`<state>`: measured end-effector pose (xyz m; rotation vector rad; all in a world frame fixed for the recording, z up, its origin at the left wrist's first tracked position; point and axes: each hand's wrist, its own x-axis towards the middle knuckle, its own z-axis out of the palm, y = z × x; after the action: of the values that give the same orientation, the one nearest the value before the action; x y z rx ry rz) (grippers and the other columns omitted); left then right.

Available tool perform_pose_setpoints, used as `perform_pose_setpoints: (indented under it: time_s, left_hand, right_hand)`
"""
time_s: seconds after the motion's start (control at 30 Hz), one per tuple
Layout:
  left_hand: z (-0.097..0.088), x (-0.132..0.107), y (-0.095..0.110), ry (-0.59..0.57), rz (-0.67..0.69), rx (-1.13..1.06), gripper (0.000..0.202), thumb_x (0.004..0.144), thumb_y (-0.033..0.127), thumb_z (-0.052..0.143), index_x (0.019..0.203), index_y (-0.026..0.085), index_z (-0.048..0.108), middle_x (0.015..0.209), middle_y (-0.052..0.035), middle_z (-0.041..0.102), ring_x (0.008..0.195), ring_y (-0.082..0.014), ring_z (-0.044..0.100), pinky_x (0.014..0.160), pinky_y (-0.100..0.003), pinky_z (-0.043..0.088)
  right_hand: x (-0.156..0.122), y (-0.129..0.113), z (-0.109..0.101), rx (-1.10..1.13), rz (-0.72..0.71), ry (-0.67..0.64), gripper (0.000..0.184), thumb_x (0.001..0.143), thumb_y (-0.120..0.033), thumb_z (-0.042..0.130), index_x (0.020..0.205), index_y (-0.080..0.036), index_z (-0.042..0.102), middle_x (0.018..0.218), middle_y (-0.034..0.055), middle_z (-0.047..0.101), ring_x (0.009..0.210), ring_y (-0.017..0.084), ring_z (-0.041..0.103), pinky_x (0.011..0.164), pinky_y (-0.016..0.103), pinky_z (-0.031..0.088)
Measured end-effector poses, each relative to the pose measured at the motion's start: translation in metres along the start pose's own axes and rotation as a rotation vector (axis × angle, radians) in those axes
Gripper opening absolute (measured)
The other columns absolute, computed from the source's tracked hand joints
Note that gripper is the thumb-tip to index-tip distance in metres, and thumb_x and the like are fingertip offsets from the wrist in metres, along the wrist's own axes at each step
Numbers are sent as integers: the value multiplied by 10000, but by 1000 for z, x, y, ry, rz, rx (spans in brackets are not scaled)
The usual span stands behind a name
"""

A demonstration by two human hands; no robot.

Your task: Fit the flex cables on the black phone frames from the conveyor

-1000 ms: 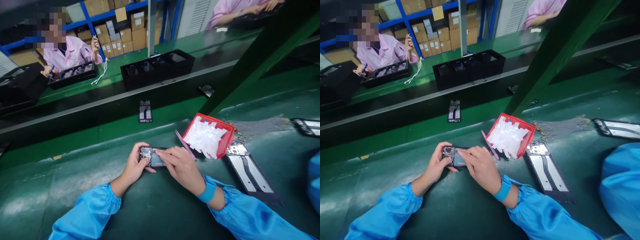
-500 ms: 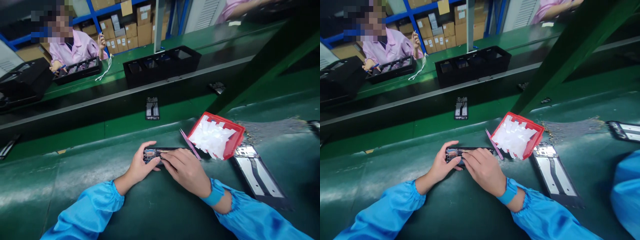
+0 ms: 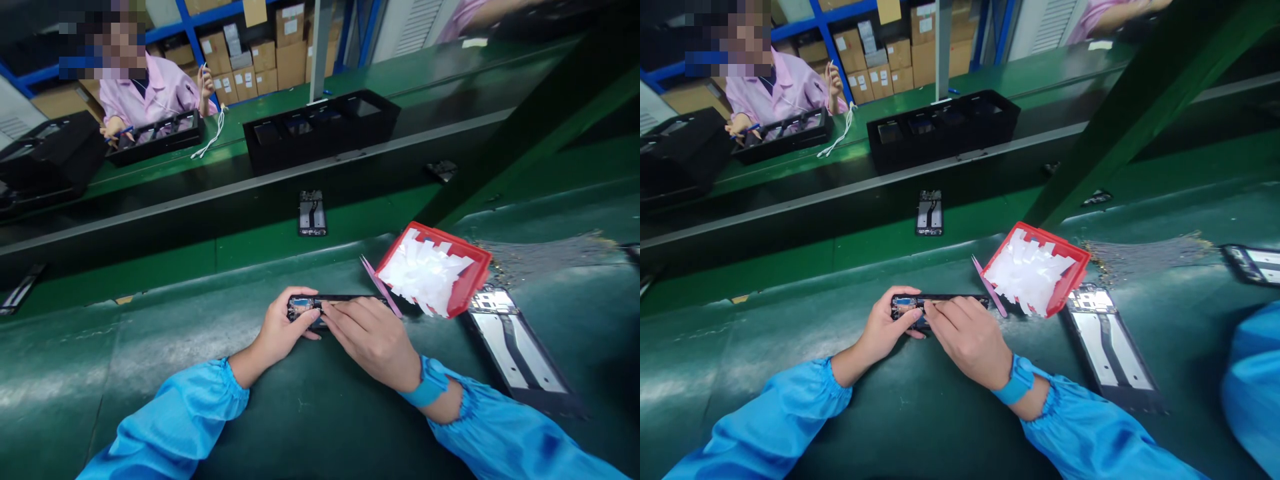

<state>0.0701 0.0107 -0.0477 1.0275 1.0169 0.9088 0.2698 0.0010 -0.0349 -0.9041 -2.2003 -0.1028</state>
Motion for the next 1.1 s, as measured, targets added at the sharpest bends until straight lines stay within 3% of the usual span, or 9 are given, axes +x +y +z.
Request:
perform_pose_setpoints:
  time_s: [0.17,0.37,0.57,0.7,0.83,1.0,1.1]
  left_hand:
    - [1,0,2,8,1,-6,512,829,464,840,1219,191,653,1036,-56,693,842,-182,746,631,-272,688]
    - [5,-2,10,50,-2,6,514,810,481,844,1176,165,671,849,-24,679,788,-172,729,619,-262,681]
    - [6,-3,10,80,0,41,530,796,471,848,1192,182,646,1015,-52,691,816,-174,724,589,-268,679]
    - [5,-2,10,70,3,62,528,808,496,831,1185,179,641,1006,-51,690,823,-175,721,593,-270,681]
    - [-12,9,21,94,17,121,524,823,532,808,1165,165,656,914,-34,669,723,-152,697,531,-261,663]
    - [-49,29,34,70,60,181,560,791,521,844,1163,152,649,894,-35,661,747,-172,701,544,-296,680]
    - [-57,32,32,81,75,189,562,794,526,839,1160,150,638,904,-37,663,751,-169,700,561,-306,687]
  right_hand:
    - [2,-1,-1,-8,-3,4,112,1021,-51,637,1116,-71,693,972,126,747,882,266,685,724,413,499]
    - [2,-2,-1,-34,-8,-5,122,1026,-62,631,1123,-92,698,988,114,751,884,263,672,726,408,470]
    - [1,-2,2,-35,31,-46,196,1060,-81,550,1213,-79,672,1055,128,736,916,275,648,751,421,456]
    - [1,-3,3,-24,44,-50,187,1051,-84,564,1211,-85,662,1027,121,726,884,268,638,729,421,460]
    - [1,-4,6,89,75,16,264,1029,-77,582,1284,-137,618,1120,131,698,1008,281,648,840,437,532]
    - [3,2,10,126,338,152,386,979,-117,571,1355,-206,575,1259,160,612,1164,347,605,970,561,528]
    - [1,10,15,154,454,149,428,954,-137,547,1378,-197,543,1271,164,601,1194,354,596,1007,571,528]
